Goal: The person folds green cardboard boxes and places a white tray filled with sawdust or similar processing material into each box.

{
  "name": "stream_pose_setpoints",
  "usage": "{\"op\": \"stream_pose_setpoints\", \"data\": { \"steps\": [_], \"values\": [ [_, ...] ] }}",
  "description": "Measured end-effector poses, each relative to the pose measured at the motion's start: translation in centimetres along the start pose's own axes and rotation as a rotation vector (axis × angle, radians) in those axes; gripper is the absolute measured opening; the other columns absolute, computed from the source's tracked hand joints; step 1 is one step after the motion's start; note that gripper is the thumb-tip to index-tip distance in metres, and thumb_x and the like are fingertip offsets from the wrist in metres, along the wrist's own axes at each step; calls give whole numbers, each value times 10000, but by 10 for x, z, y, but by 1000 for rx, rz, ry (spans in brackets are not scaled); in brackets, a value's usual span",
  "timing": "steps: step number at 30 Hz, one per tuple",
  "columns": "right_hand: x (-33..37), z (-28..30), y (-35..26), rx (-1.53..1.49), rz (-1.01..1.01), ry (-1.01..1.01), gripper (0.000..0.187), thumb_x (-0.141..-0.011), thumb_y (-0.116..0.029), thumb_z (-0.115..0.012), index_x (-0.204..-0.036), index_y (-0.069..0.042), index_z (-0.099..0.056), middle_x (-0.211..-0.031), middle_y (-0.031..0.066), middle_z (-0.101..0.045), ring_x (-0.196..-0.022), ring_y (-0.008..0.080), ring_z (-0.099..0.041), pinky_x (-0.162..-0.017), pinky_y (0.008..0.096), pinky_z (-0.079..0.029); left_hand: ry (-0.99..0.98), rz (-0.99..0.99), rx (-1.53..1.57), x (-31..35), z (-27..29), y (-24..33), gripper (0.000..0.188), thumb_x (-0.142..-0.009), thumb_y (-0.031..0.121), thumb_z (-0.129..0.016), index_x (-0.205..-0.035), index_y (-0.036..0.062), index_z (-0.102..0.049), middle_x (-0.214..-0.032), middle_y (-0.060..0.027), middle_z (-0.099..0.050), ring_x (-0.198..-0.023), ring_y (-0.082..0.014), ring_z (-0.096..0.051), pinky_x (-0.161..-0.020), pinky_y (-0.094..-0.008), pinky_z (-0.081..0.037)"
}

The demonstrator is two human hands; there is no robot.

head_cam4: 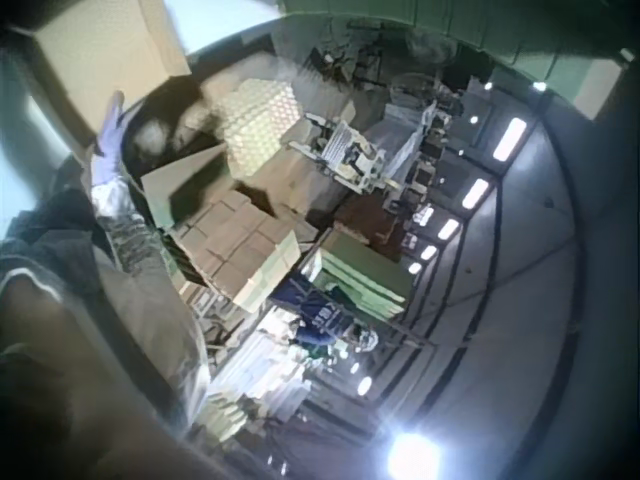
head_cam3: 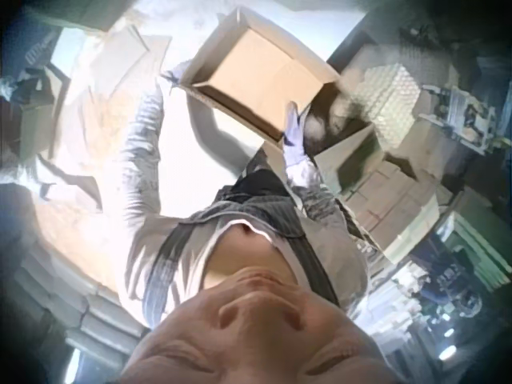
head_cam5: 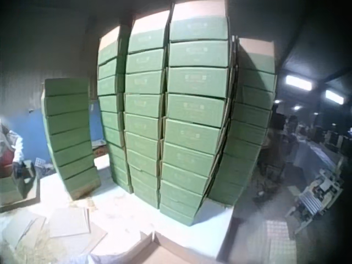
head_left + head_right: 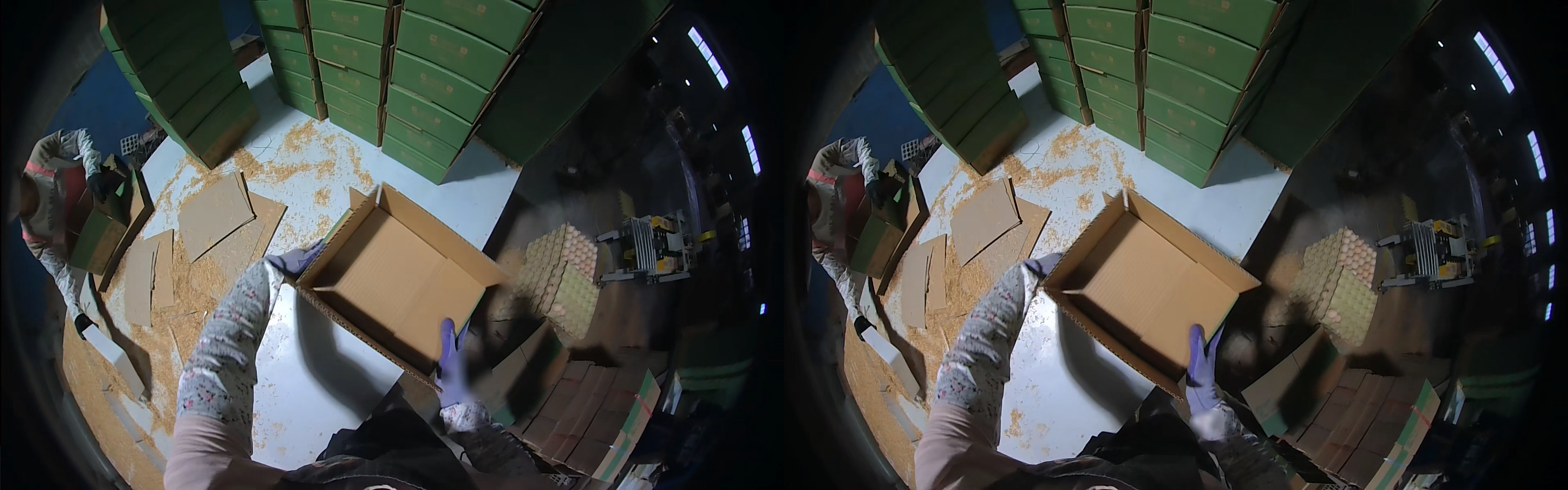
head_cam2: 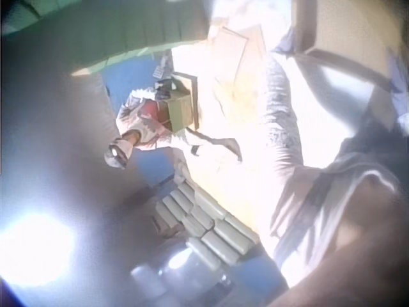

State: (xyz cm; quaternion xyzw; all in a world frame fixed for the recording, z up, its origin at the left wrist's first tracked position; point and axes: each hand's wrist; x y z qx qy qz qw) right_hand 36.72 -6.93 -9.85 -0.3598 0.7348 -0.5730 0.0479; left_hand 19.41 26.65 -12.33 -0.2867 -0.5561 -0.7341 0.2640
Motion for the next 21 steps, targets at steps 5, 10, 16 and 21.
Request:
{"op": "stream_pose_setpoints", "data": {
  "steps": [5, 10, 16, 21],
  "values": [
    [-67, -40, 13, -134, -124, -225, 694, -924, -111, -538, -1453, -62, -91, -1358, 95, -373, -1209, 184, -430, -1054, 315, -336, 465, 15, 442, 16, -34, -40, 817, -792, 586, -556, -1391, 95, -295, -1360, -176, -414, -1248, -306, -399, -988, -409, -362],
    [-111, -70, -21, -64, -200, -489, 581, -921, -208, -556, -1397, -35, -272, -1297, 90, -451, -1166, 176, -467, -992, 317, -387, 789, -31, 753, 14, -54, -73, 710, -835, 527, -538, -1369, 108, -332, -1341, -165, -432, -1224, -300, -420, -954, -412, -390],
    [-110, -29, 4, -111, 267, 61, 461, -914, -283, -560, -1289, -32, -466, -1153, 33, -560, -1013, 172, -544, -881, 275, -420, 959, -215, 1015, -15, -68, -105, 583, -886, 455, -516, -1344, 123, -376, -1319, -152, -454, -1195, -293, -446, -914, -415, -424],
    [43, 122, 50, -98, -58, -39, 409, -943, -280, -513, -1283, -56, -468, -1106, 56, -574, -937, 154, -557, -806, 289, -449, 1000, -443, 948, 26, -221, -37, 513, -984, 320, -372, -1396, 26, -285, -1378, -166, -369, -1250, -248, -397, -1032, -355, -359]
  ]
}}
Point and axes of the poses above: each hand's wrist, its own x-axis away from the middle knuckle, its own z-axis out of the back of the hand, y = z × x
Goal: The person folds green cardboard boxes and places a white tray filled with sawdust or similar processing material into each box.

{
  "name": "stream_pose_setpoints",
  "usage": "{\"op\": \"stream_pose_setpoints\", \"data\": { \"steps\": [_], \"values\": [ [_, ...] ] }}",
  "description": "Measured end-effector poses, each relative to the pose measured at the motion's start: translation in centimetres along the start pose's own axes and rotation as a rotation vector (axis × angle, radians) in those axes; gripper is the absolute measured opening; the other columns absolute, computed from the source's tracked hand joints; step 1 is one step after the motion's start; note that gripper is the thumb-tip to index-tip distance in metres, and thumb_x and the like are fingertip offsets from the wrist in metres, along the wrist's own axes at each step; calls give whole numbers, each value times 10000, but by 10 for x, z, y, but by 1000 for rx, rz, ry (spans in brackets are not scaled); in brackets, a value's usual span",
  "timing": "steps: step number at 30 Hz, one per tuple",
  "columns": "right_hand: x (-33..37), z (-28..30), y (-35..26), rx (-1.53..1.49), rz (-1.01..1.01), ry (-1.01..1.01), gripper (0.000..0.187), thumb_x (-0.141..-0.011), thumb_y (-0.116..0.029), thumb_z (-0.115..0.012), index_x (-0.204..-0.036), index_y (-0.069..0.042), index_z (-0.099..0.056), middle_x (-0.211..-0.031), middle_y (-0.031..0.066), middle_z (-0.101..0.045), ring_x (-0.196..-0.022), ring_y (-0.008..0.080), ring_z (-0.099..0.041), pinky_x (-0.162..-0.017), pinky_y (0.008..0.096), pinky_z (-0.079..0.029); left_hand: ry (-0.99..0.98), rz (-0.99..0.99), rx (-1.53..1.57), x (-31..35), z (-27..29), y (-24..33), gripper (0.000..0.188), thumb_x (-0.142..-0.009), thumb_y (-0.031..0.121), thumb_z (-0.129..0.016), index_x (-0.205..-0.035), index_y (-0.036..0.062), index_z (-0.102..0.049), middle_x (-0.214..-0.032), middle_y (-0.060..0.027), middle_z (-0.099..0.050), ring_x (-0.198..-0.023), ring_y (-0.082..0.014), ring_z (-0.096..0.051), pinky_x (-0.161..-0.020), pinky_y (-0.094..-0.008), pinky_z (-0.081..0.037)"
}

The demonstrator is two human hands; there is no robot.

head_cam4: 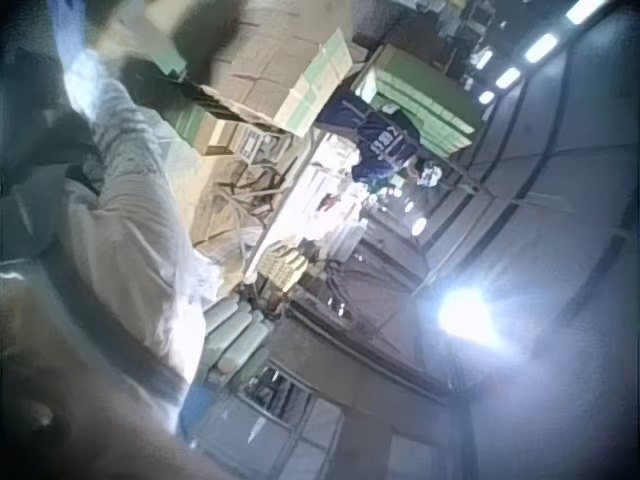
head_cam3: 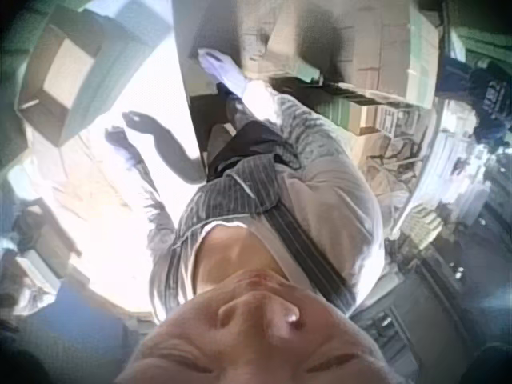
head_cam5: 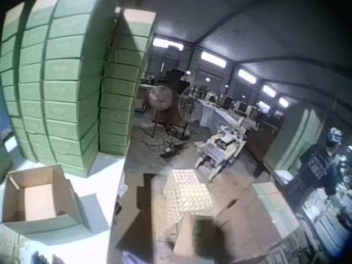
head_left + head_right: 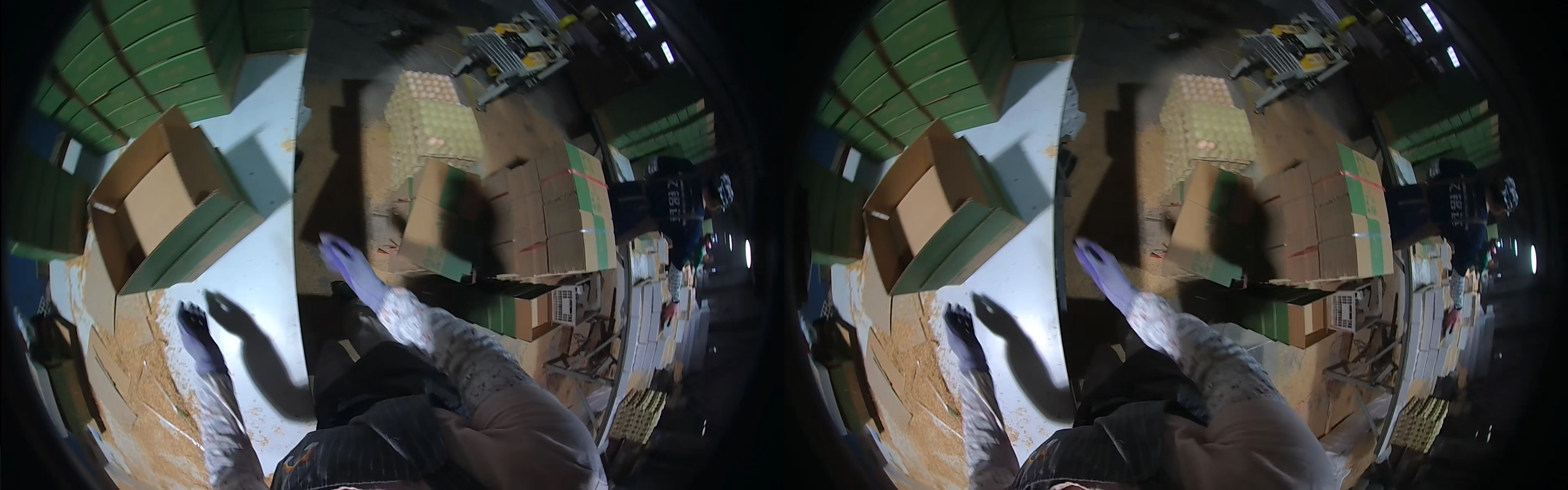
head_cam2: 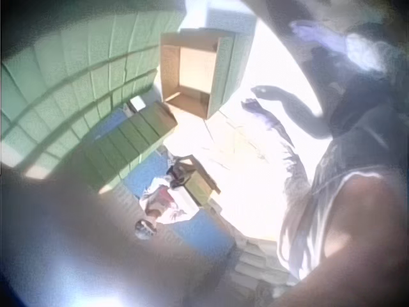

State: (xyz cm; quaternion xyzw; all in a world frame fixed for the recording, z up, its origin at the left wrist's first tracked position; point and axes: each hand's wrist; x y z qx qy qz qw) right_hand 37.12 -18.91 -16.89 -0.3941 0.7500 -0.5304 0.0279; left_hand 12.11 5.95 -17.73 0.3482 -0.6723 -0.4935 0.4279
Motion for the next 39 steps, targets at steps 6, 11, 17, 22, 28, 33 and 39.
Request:
{"op": "stream_pose_setpoints", "data": {
  "steps": [6, 11, 17, 22, 28, 33, 39],
  "values": [
    [122, 223, 41, -83, -404, 612, 367, -859, -318, -620, -1192, -174, -565, -983, -8, -610, -826, 141, -599, -714, 312, -499, -624, 267, -385, 130, -130, -50, 476, -965, 244, -465, -1366, 9, -361, -1311, -140, -476, -1202, -192, -459, -1003, -298, -366],
    [106, 411, 65, 21, -157, 816, 276, -866, -201, -627, -1113, -84, -587, -983, 35, -627, -859, 139, -599, -749, 316, -506, -739, 520, -443, 101, -257, -180, 656, -896, 172, -593, -1411, -17, -232, -1434, -189, -310, -1330, -246, -299, -1073, -326, -267],
    [58, 574, 70, 113, -339, 751, 401, -886, -299, -569, -1162, -10, -538, -1050, 83, -599, -984, 245, -552, -841, 399, -453, -781, 503, -1018, 69, -423, -333, 832, -825, 296, -686, -1404, -60, -206, -1413, -200, -345, -1300, -239, -343, -1048, -298, -297],
    [16, 651, 95, -163, -419, 590, 442, -909, -355, -500, -1207, -29, -502, -1116, 89, -562, -1012, 234, -529, -880, 366, -431, -746, 775, -515, 72, -453, -420, 951, -829, 267, -693, -1441, -7, -19, -1155, -96, -607, -912, -152, -595, -821, -269, -471],
    [55, 712, 166, -585, -389, 591, 495, -937, -424, -417, -1262, -52, -460, -1194, 96, -518, -1044, 222, -502, -927, 326, -404, -857, 920, -461, 125, -477, -428, 1030, -821, 235, -698, -1437, 63, 110, -1163, -88, -599, -800, -93, -581, -524, -241, -450],
    [94, 759, 181, -856, -294, 513, 541, -961, -480, -349, -1307, -71, -424, -1259, 101, -481, -1072, 211, -479, -966, 292, -382, -846, 1184, -438, 140, -508, -411, 747, -782, 211, -740, -1355, 43, -291, -1063, -56, -610, -858, -113, -578, -662, -254, -485],
    [109, 693, 165, -1051, -300, 646, 566, -935, -497, -376, -1321, -84, -412, -1243, 113, -499, -1059, 228, -493, -936, 315, -399, -920, 794, -522, 147, -462, -385, 962, -711, 212, -800, -1405, -20, -174, -1324, -146, -403, -1199, -214, -425, -1005, -331, -370]
  ]
}}
Point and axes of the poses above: each hand's wrist, its own x-axis away from the middle knuckle, its own z-axis out of the back of the hand, y = z × x
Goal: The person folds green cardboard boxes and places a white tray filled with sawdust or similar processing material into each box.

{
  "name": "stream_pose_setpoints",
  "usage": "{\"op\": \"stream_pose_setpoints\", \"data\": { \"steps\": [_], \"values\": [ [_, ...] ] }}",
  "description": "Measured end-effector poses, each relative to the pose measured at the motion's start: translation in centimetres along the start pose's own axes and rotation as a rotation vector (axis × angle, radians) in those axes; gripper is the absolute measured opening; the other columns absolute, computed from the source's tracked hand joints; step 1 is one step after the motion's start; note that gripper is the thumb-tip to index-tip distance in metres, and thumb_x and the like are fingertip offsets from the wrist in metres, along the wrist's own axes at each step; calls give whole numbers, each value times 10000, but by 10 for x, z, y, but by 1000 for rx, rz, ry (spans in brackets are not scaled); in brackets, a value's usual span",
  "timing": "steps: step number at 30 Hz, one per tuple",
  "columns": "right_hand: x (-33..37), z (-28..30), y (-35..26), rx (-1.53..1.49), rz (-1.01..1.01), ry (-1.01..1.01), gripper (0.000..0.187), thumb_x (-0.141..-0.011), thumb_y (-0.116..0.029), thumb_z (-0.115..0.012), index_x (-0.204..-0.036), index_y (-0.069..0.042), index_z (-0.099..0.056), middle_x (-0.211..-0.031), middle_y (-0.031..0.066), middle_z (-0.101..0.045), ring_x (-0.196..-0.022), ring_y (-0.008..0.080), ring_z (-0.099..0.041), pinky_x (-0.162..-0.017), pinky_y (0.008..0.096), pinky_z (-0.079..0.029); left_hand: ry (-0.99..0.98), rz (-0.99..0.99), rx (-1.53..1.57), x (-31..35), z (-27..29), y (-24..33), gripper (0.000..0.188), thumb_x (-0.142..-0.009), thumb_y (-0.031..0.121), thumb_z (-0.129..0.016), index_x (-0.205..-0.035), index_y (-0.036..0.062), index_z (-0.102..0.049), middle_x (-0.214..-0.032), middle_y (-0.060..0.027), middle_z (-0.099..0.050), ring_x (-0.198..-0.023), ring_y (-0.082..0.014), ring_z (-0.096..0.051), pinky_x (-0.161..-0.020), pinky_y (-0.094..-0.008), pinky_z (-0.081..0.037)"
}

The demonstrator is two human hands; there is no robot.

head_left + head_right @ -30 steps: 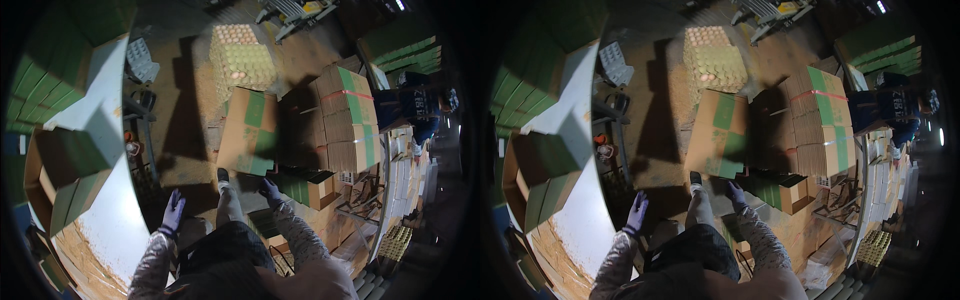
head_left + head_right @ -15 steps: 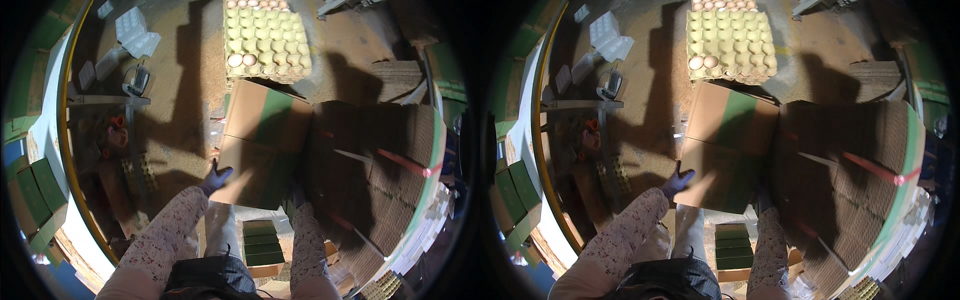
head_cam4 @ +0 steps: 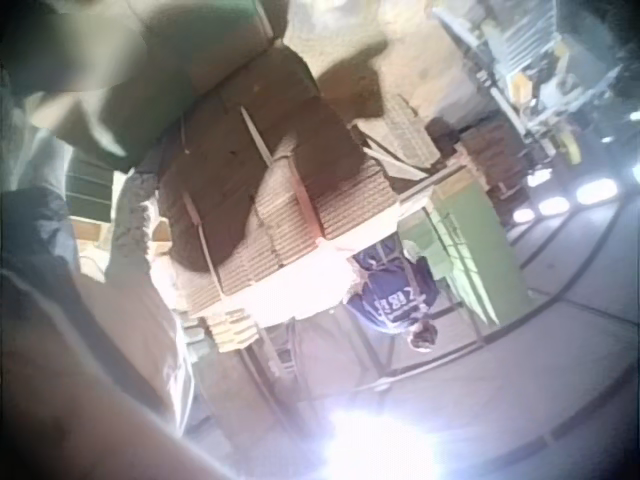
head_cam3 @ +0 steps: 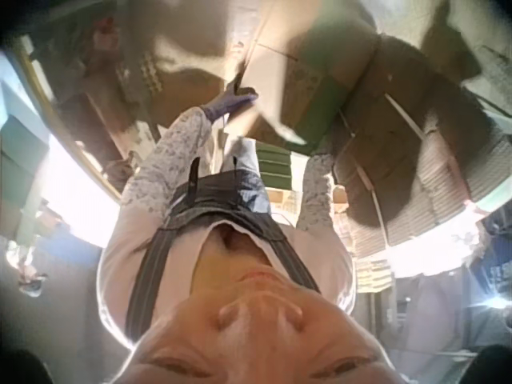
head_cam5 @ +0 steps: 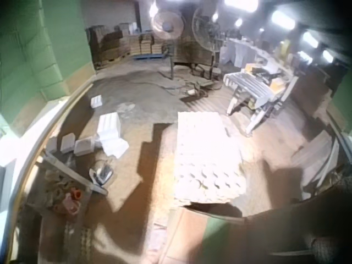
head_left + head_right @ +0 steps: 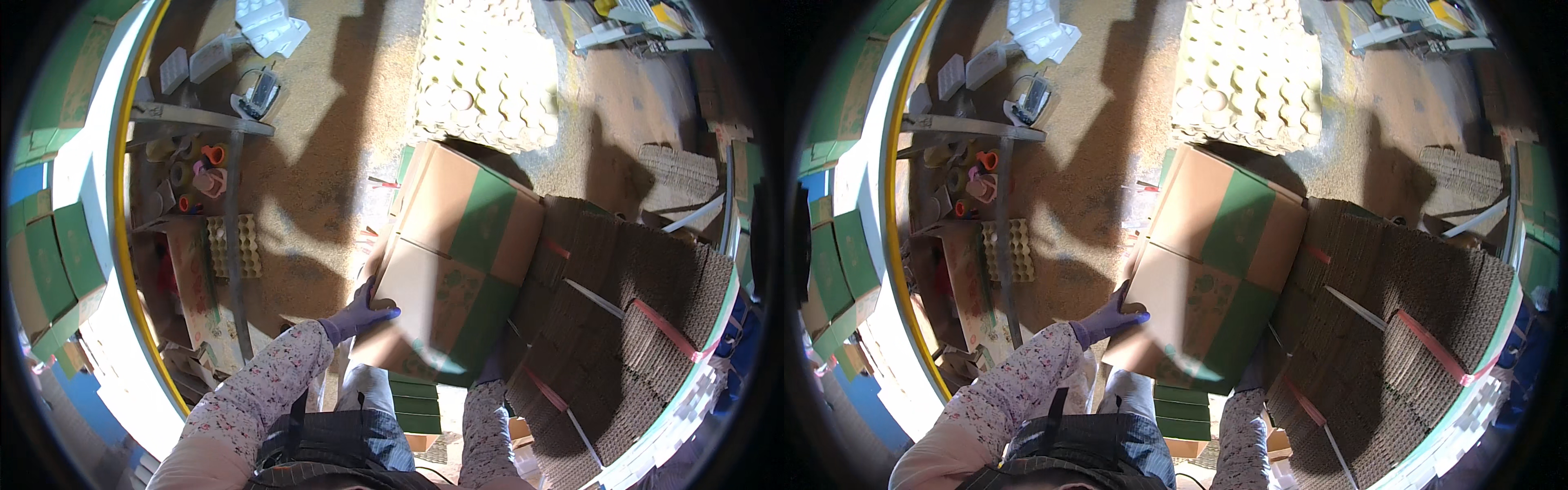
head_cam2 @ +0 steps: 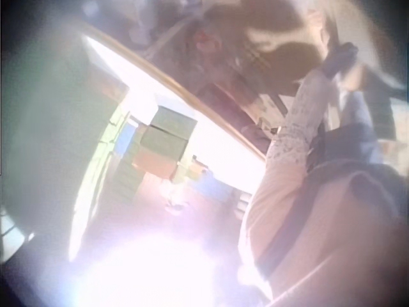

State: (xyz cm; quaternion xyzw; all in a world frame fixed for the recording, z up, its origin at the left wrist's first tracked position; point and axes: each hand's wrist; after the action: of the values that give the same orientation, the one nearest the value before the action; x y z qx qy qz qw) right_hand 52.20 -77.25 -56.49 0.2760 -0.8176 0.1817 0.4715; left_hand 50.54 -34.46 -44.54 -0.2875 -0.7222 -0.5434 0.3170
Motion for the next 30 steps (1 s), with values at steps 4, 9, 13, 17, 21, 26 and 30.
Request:
{"op": "stream_pose_setpoints", "data": {
  "steps": [4, 9, 13, 17, 21, 26, 30],
  "values": [
    [45, -25, 10, 90, 72, 36, 551, -929, -476, -398, -1316, -84, -416, -1225, 117, -509, -1042, 229, -503, -914, 313, -407, -82, 60, 301, 16, -3, 26, 1084, -698, 227, -806, -1433, -25, -51, -1365, -162, -358, -1229, -218, -393, -1019, -331, -350],
    [89, -62, 37, 237, 107, 47, 533, -920, -450, -424, -1309, -85, -420, -1203, 123, -520, -1022, 230, -514, -886, 311, -416, -2, 5, 307, 55, -15, 76, 936, -749, 128, -755, -1448, 70, -135, -1267, -93, -482, -1124, -141, -470, -970, -315, -390],
    [134, -102, 80, 395, 103, 6, 520, -913, -429, -445, -1303, -85, -424, -1185, 127, -530, -1005, 232, -524, -863, 309, -424, -71, -51, 391, 128, -8, 84, 1029, -746, 119, -762, -1448, 12, -17, -1259, -120, -493, -1126, -187, -500, -972, -297, -397],
    [183, -131, 157, 583, 14, -86, 508, -907, -408, -467, -1298, -86, -428, -1167, 131, -539, -989, 233, -534, -841, 307, -432, 134, -395, -43, 224, -9, 51, 1018, -727, 293, -774, -1451, 38, -106, -1269, -137, -476, -1174, -197, -448, -1000, -307, -347],
    [239, -154, 259, 784, -127, -244, 498, -900, -387, -488, -1292, -86, -431, -1150, 135, -549, -973, 234, -543, -818, 306, -440, 309, -533, 40, 322, -4, -3, 1041, -681, 416, -788, -1446, 51, -185, -1366, -202, -396, -1282, -263, -354, -1060, -336, -272],
    [327, -152, 396, 1016, -328, -456, 487, -891, -361, -515, -1285, -87, -436, -1127, 141, -561, -952, 236, -555, -790, 303, -449, 385, -684, 152, 521, 39, -44, 984, -740, 201, -772, -1432, -31, -111, -1424, -169, -326, -1297, -184, -314, -1071, -298, -257],
    [401, -139, 503, 1190, -474, -596, 479, -885, -341, -536, -1280, -87, -439, -1110, 145, -570, -936, 237, -565, -768, 301, -457, 597, -568, -171, 654, 129, -99, 844, -768, 264, -742, -1401, -7, -255, -1312, -125, -467, -1170, -167, -446, -987, -284, -363]
  ]
}}
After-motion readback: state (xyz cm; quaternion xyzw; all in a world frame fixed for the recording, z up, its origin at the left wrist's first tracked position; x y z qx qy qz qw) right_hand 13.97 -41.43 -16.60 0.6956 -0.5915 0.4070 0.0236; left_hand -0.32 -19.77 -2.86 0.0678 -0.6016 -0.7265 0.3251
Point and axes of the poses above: each hand's wrist, its own x-axis away from the middle knuckle, its own z-axis out of the back of the hand, y = z × x
